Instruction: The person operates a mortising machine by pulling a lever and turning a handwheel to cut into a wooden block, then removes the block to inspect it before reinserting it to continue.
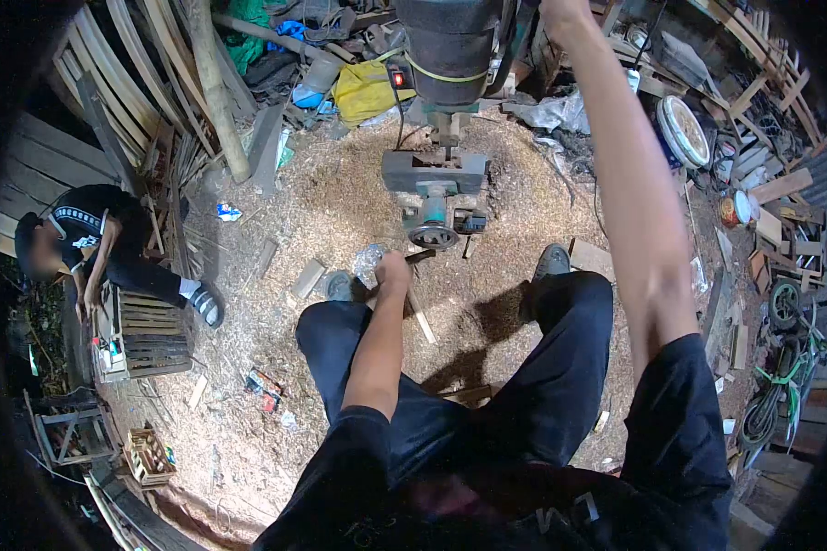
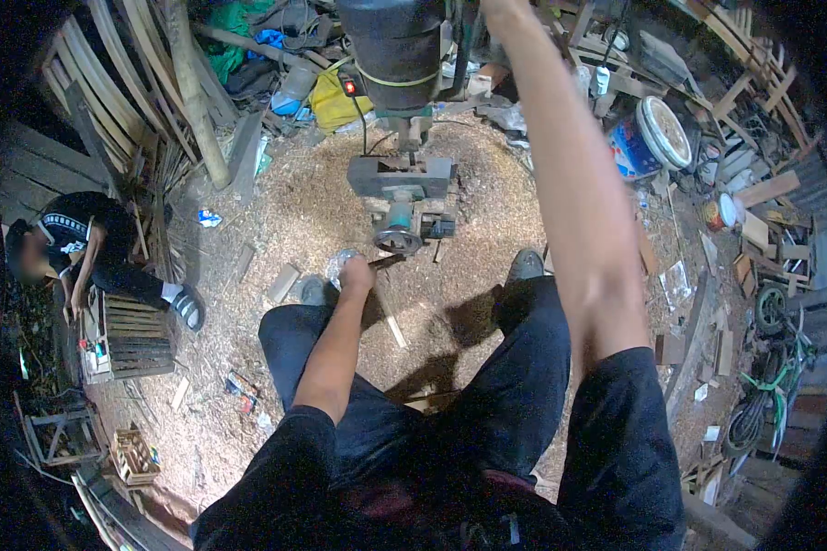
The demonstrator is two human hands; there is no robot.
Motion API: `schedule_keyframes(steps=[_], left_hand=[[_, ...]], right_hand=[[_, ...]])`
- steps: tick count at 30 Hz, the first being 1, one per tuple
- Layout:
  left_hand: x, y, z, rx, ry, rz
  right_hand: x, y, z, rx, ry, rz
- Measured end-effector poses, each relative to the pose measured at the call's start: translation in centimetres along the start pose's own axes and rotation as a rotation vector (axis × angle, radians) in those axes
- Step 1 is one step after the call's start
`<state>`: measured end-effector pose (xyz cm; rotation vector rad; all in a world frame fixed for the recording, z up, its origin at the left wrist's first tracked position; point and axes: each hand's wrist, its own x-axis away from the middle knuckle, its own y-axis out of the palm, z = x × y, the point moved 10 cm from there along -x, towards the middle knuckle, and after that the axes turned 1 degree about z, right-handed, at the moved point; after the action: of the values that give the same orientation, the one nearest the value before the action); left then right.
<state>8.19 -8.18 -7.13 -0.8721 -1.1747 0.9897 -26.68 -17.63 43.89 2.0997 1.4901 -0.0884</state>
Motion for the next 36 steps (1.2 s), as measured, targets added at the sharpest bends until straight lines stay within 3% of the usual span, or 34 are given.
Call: schedule_keyframes(steps=[3,6,7,10,15,20,22,25,28,30,33,36], left_hand=[[0.2,-1.0,1.4,0.079,0.045,0.005],[0.8,-2.3,2.3,0.18,0.089,0.031],[1.1,-2.7,2.6,0.214,0.103,0.046],[2.5,-5.8,4.0,0.277,0.155,0.107],[4.4,-10.1,5.5,0.405,0.21,0.191],[6.7,-16.7,7.6,0.679,0.499,0.418],[7.5,-17.8,7.0,0.697,0.488,0.487],[8.7,-18.6,5.4,0.729,0.473,0.481],[9.2,-17.9,3.9,0.755,0.393,0.403],[8.9,-16.7,3.6,0.838,0.332,0.3],[7.7,-15.5,3.7,0.785,0.387,0.395],[5.7,-12.6,5.3,0.631,0.441,0.364]], right_hand=[[2.4,-0.5,-0.4,0.163,-0.002,0.191],[4.6,-0.7,-0.6,0.232,-0.081,0.227],[5.8,-0.4,0.6,0.085,-0.004,0.127],[9.6,-1.8,1.9,0.364,-0.126,0.027],[17.6,-2.0,3.1,0.391,-0.357,0.0],[25.5,-2.4,5.4,0.398,-0.33,-0.041],[27.9,-1.8,5.5,0.424,-0.312,-0.078],[27.3,-3.0,6.9,0.474,0.127,0.028],[23.3,-4.5,8.9,0.931,0.37,-0.018],[21.7,-2.3,6.8,1.16,0.191,0.037],[22.2,-1.0,7.0,1.613,-0.053,-0.002],[24.7,-2.3,9.8,1.547,0.549,-0.222]])
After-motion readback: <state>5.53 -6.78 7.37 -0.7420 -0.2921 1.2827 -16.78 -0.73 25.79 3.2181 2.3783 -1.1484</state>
